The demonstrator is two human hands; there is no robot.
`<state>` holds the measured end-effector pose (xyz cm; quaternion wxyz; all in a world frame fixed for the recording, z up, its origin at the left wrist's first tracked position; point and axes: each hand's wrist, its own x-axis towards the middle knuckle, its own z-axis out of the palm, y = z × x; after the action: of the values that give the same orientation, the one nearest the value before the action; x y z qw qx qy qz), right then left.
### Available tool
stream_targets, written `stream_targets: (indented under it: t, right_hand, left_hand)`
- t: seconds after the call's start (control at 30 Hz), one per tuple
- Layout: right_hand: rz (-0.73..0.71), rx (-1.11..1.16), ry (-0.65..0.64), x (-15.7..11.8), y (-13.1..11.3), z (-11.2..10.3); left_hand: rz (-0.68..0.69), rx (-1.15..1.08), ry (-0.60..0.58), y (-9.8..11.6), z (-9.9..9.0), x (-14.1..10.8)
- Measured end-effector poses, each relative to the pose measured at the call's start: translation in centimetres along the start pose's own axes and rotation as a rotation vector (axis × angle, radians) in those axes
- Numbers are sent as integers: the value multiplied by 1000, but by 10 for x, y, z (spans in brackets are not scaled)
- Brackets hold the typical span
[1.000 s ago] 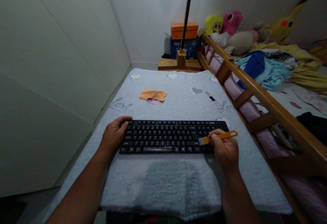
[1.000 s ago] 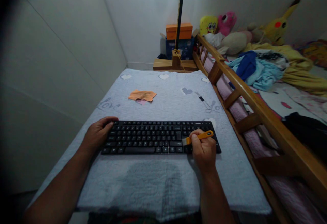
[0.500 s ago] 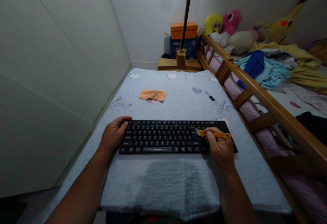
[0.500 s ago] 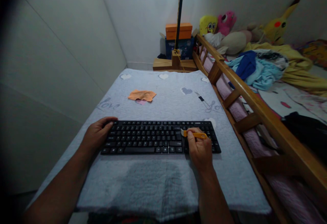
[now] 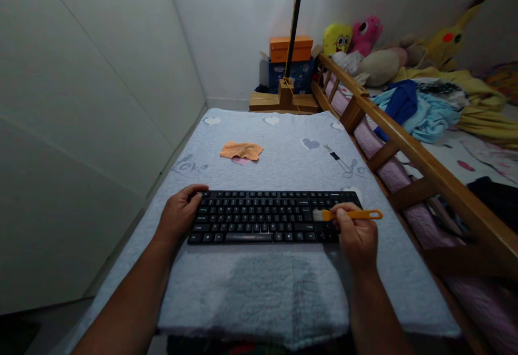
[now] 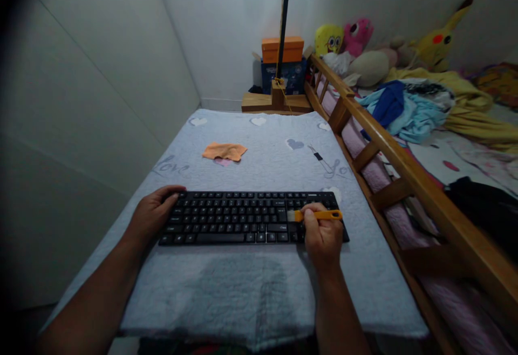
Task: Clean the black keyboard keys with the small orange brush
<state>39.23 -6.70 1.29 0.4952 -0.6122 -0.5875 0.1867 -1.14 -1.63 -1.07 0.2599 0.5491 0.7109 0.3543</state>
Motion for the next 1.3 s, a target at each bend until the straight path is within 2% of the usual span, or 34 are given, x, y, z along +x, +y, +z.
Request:
stream_targets:
  t: [0.1, 0.33, 0.57, 1.3]
  right_hand:
    - [-33, -33, 28, 4, -3, 6]
    - [-102, -77, -59, 9, -9, 13]
    - [-52, -118, -62, 9, -13, 9]
    - [-49, -134, -121, -3, -21, -6]
  left_hand:
    - [-2, 2, 5, -1, 0, 0]
    - [-12, 12, -3, 1, 0, 0]
    - [-2, 8, 11, 0, 0, -1]
    - [-3, 2, 10, 5, -1, -2]
